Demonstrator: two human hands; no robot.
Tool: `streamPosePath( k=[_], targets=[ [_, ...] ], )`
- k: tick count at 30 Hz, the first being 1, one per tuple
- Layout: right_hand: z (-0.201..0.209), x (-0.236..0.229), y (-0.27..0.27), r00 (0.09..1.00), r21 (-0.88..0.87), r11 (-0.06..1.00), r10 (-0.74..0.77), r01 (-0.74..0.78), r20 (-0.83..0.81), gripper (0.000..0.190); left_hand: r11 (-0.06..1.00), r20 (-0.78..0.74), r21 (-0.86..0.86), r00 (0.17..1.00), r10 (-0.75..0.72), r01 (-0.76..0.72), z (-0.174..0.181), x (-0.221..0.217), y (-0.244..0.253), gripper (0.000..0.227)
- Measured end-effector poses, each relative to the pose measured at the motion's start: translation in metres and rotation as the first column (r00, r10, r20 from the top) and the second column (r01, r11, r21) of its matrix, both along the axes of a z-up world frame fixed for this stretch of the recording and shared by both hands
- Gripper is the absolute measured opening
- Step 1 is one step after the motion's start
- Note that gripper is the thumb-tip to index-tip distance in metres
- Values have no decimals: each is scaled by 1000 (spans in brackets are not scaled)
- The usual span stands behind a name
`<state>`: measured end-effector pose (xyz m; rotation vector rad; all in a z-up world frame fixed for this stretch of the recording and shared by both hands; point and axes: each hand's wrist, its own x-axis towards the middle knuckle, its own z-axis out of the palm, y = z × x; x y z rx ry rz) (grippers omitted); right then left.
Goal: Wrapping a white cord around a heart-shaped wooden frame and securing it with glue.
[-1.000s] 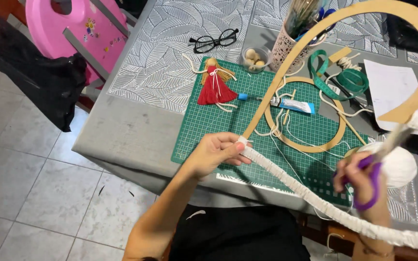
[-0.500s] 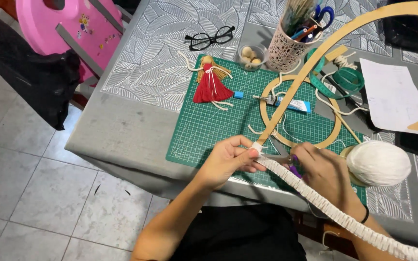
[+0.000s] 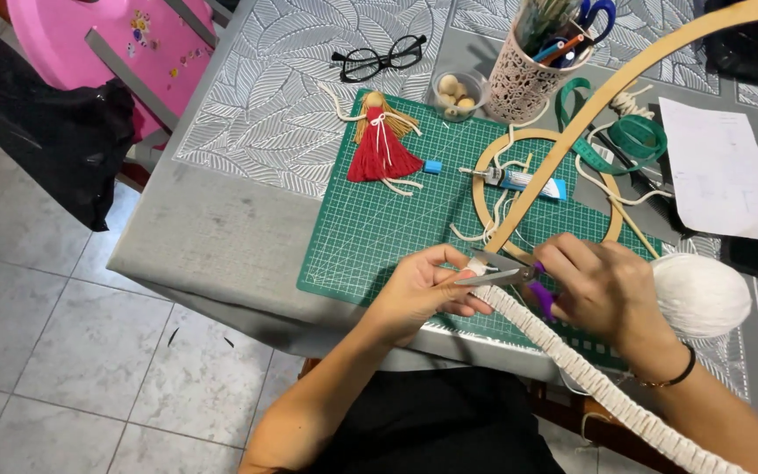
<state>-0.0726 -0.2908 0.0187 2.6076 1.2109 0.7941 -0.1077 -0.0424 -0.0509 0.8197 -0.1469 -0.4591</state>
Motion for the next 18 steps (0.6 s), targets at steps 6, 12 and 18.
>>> streamPosePath(
  k=[6, 12, 18],
  targets=[
    [16, -4, 2, 977, -123, 987, -77, 103, 198, 17, 1000, -95, -23, 996, 0, -2, 0, -2, -5, 22],
    [20, 3, -4, 997, -129, 991, -36, 44, 64, 26, 999, -113, -47, 993, 20, -26, 3, -3, -8, 25],
    [9, 5, -13, 992, 101, 995, 20, -8, -121, 35, 998, -53, -48, 998, 25, -28, 7, -2, -13, 17]
  ],
)
